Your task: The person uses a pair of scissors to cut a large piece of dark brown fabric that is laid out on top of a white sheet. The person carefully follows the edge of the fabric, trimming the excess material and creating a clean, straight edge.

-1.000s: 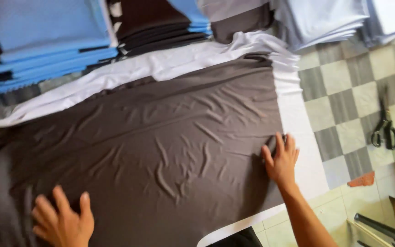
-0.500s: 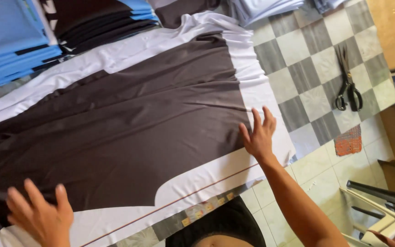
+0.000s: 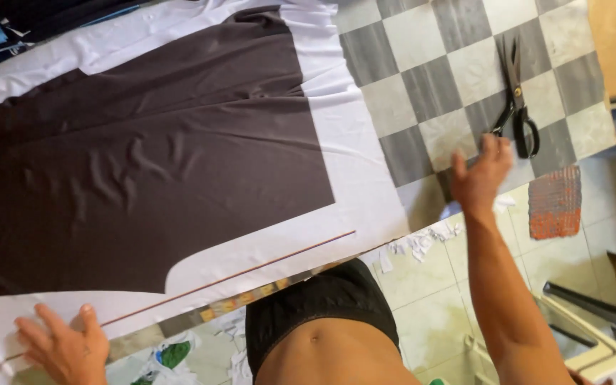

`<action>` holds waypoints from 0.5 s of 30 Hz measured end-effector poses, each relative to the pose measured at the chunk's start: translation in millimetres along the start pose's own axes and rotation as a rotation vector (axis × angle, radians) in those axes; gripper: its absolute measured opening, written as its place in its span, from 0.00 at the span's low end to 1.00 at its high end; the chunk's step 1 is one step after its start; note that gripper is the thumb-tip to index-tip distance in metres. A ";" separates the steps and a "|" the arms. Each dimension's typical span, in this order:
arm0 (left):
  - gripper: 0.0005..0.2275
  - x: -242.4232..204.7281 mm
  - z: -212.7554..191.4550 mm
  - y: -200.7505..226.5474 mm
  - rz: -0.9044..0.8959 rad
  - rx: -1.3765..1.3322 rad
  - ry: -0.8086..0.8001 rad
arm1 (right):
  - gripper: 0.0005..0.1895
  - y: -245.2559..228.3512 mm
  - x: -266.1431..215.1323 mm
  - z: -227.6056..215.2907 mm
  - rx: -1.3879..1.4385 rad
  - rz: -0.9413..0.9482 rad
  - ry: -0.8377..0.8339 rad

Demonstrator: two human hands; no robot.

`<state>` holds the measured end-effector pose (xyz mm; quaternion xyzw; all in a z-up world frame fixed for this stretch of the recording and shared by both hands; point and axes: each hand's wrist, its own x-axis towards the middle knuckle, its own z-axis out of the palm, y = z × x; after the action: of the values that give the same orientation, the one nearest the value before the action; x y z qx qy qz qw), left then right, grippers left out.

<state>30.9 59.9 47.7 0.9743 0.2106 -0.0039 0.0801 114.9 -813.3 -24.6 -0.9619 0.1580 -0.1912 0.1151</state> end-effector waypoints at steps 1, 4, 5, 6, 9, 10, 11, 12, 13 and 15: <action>0.38 -8.7 15.8 20.2 -0.014 0.007 0.008 | 0.36 38.0 14.1 5.0 0.014 -0.010 -0.004; 0.35 -48.8 49.3 72.3 0.262 -0.018 0.117 | 0.36 117.9 30.5 14.4 -0.212 -0.057 0.170; 0.34 -56.3 60.1 98.1 0.342 -0.092 0.091 | 0.34 125.7 33.6 12.0 -0.213 0.009 0.071; 0.33 -62.6 71.0 123.8 0.422 -0.165 0.064 | 0.33 133.2 37.3 9.6 -0.214 0.071 -0.029; 0.28 -99.3 108.6 219.5 0.690 -0.349 0.043 | 0.40 110.5 52.5 -7.9 -0.314 0.325 -0.339; 0.28 -114.3 110.6 257.0 0.695 -0.341 0.045 | 0.40 98.7 64.9 -20.0 -0.307 0.330 -0.340; 0.28 -133.0 113.8 293.4 0.803 -0.331 -0.013 | 0.32 87.9 75.9 -34.0 -0.219 0.460 -0.501; 0.27 -151.3 117.2 328.6 0.911 -0.319 -0.071 | 0.24 76.3 86.5 -47.8 -0.127 0.587 -0.663; 0.27 -163.2 116.1 342.8 0.916 -0.322 -0.069 | 0.24 75.0 75.9 -54.9 -0.127 0.590 -0.657; 0.35 -186.1 113.1 369.7 1.070 -0.020 -0.201 | 0.07 70.4 54.9 -69.0 0.658 0.866 -0.641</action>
<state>16.2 -366.3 0.9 0.9394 -0.3234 -0.0536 0.1001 116.9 -908.6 35.9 -0.7343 0.4237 0.1319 0.5136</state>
